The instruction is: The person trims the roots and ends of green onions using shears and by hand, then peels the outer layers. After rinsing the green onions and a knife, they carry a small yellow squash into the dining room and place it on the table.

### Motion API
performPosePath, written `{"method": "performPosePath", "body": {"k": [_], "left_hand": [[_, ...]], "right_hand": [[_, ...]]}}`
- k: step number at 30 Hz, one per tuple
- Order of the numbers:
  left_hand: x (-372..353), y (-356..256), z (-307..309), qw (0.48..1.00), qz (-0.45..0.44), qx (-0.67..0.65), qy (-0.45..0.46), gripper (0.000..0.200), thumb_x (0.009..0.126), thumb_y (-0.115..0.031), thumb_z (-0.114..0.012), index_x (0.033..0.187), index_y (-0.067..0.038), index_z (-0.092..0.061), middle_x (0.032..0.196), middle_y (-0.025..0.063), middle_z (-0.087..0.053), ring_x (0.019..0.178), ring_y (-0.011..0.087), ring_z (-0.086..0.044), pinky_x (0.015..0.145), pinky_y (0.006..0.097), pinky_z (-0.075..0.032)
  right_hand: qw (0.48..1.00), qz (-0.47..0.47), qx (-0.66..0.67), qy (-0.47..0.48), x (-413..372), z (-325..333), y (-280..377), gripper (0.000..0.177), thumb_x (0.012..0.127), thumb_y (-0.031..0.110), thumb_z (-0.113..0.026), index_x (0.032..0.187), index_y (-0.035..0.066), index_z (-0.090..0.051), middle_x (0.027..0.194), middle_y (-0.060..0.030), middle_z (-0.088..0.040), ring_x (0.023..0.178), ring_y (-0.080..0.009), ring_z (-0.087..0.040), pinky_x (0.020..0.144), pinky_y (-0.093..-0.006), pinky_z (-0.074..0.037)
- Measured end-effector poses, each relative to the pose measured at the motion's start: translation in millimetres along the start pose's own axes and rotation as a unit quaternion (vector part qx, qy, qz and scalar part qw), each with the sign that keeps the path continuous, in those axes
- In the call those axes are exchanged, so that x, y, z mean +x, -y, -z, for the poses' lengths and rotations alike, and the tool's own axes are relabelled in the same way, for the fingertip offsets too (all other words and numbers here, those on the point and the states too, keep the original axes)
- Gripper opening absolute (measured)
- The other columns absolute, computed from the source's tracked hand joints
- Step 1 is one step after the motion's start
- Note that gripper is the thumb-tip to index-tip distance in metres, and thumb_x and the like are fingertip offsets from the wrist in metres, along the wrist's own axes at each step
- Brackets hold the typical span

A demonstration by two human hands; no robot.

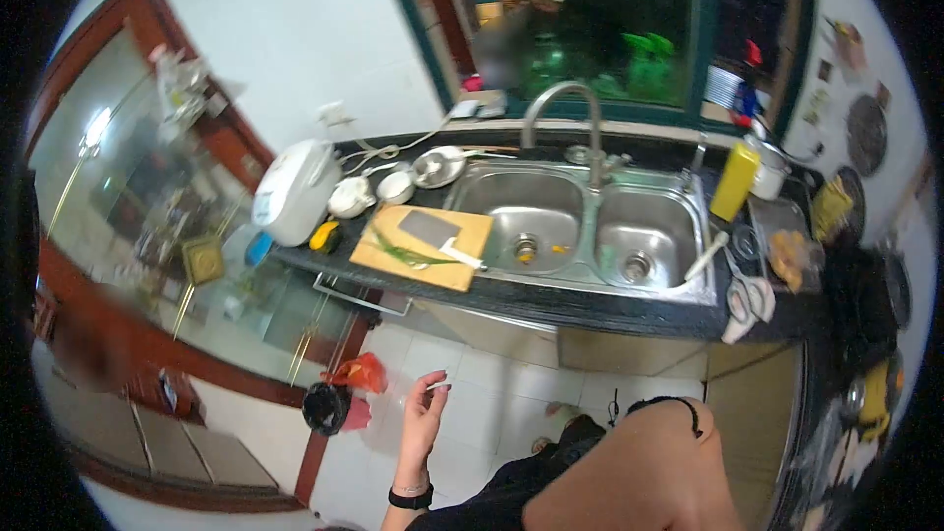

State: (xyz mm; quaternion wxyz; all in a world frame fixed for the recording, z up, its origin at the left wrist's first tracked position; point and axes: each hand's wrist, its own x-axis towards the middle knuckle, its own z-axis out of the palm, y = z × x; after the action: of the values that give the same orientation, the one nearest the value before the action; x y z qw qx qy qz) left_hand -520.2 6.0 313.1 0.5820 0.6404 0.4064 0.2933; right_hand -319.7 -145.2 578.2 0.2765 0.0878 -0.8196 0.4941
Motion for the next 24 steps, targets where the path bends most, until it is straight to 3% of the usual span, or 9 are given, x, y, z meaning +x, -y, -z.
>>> {"method": "performPosePath", "body": {"k": [4, 6, 7, 11, 15, 17, 20, 22, 24], "left_hand": [[-10.7, 20.4, 23.1, 0.998, -0.005, -0.004, -0.061, 0.019, 0.081, -0.012, -0.057, 0.098, -0.004, -0.055, 0.09, 0.0033, -0.056, 0.082, 0.0072, -0.049, 0.074, 0.0197, -0.038], [-12.2, 35.0, 33.1, 0.994, -0.063, 0.015, -0.092, 0.014, 0.08, -0.012, -0.058, 0.092, -0.003, -0.057, 0.092, 0.005, -0.057, 0.084, 0.0086, -0.05, 0.075, 0.0201, -0.038], [-15.3, 37.5, 37.5, 0.991, -0.065, 0.011, -0.112, 0.014, 0.08, -0.012, -0.058, 0.092, -0.003, -0.057, 0.092, 0.005, -0.057, 0.084, 0.0086, -0.05, 0.075, 0.0201, -0.038], [-20.2, 23.5, 54.7, 0.98, -0.074, 0.129, -0.131, 0.014, 0.081, -0.01, -0.057, 0.093, -0.005, -0.06, 0.102, 0.0069, -0.055, 0.091, 0.0124, -0.051, 0.08, 0.0229, -0.039], [-32.0, 8.4, 67.3, 0.972, -0.034, -0.035, -0.232, 0.022, 0.081, -0.008, -0.055, 0.102, -0.004, -0.057, 0.107, 0.0093, -0.054, 0.097, 0.0147, -0.051, 0.086, 0.0261, -0.037], [-53.6, -47.8, 79.1, 0.962, 0.01, -0.098, -0.254, 0.027, 0.081, -0.004, -0.053, 0.107, 0.001, -0.052, 0.109, 0.0113, -0.052, 0.099, 0.0176, -0.051, 0.088, 0.0291, -0.037], [-96.8, -125.3, 107.9, 0.938, -0.201, -0.109, -0.262, 0.026, 0.081, -0.003, -0.049, 0.107, 0.003, -0.049, 0.108, 0.0141, -0.051, 0.099, 0.0238, -0.051, 0.09, 0.0342, -0.038], [-122.4, -170.9, 113.6, 0.852, -0.218, -0.159, -0.448, 0.009, 0.082, -0.009, -0.048, 0.084, -0.002, -0.043, 0.081, 0.0136, -0.049, 0.072, 0.0224, -0.055, 0.062, 0.0373, -0.049], [-146.1, -213.7, 122.3, 0.835, -0.342, -0.09, -0.423, 0.018, 0.084, -0.022, -0.051, 0.086, -0.01, -0.038, 0.074, 0.0088, -0.046, 0.06, 0.018, -0.052, 0.049, 0.0357, -0.047]], "right_hand": [[0.961, 0.195, 0.194, 0.009, 4.1, 13.5, -48.3, 0.05, 0.08, 0.027, -0.059, 0.117, -0.003, -0.044, 0.069, -0.0049, -0.055, 0.049, -0.0191, -0.052, 0.044, -0.0287, -0.041], [0.799, 0.458, 0.243, 0.304, 35.3, 71.3, -63.6, 0.049, 0.076, 0.029, -0.064, 0.112, -0.001, -0.049, 0.085, -0.0099, -0.06, 0.062, -0.0203, -0.057, 0.053, -0.0278, -0.045], [0.867, 0.384, 0.309, 0.079, -16.7, 46.3, -68.2, 0.009, 0.079, 0.009, -0.051, 0.077, 0.004, -0.057, 0.067, -0.0097, -0.053, 0.05, -0.0176, -0.051, 0.041, -0.0271, -0.038], [0.953, -0.041, 0.12, -0.274, -68.0, 66.6, -120.0, 0.016, 0.079, 0.021, -0.058, 0.078, 0.006, -0.057, 0.067, -0.0037, -0.058, 0.063, -0.0175, -0.056, 0.054, -0.0274, -0.041], [0.862, -0.411, -0.236, -0.179, -48.0, 82.6, -208.4, 0.024, 0.083, 0.025, -0.05, 0.085, 0.002, -0.056, 0.077, -0.0121, -0.06, 0.072, -0.0314, -0.056, 0.062, -0.0356, -0.044], [0.886, -0.393, -0.201, -0.145, -52.8, 68.5, -269.8, 0.024, 0.082, 0.025, -0.051, 0.089, 0.003, -0.055, 0.08, -0.0141, -0.06, 0.076, -0.0337, -0.056, 0.065, -0.0371, -0.044], [0.897, -0.399, -0.188, -0.007, -36.4, 44.7, -340.2, 0.03, 0.081, 0.028, -0.051, 0.1, 0.003, -0.051, 0.086, -0.017, -0.059, 0.082, -0.0351, -0.055, 0.069, -0.0387, -0.044], [0.884, -0.399, -0.211, 0.123, -10.1, 27.6, -374.9, 0.035, 0.082, 0.03, -0.05, 0.106, 0.004, -0.049, 0.088, -0.018, -0.059, 0.085, -0.0342, -0.055, 0.072, -0.0387, -0.044], [0.844, -0.392, -0.232, 0.285, 18.2, 9.5, -406.4, 0.038, 0.08, 0.032, -0.052, 0.106, 0.004, -0.049, 0.088, -0.019, -0.059, 0.086, -0.0333, -0.056, 0.073, -0.0407, -0.043]]}}
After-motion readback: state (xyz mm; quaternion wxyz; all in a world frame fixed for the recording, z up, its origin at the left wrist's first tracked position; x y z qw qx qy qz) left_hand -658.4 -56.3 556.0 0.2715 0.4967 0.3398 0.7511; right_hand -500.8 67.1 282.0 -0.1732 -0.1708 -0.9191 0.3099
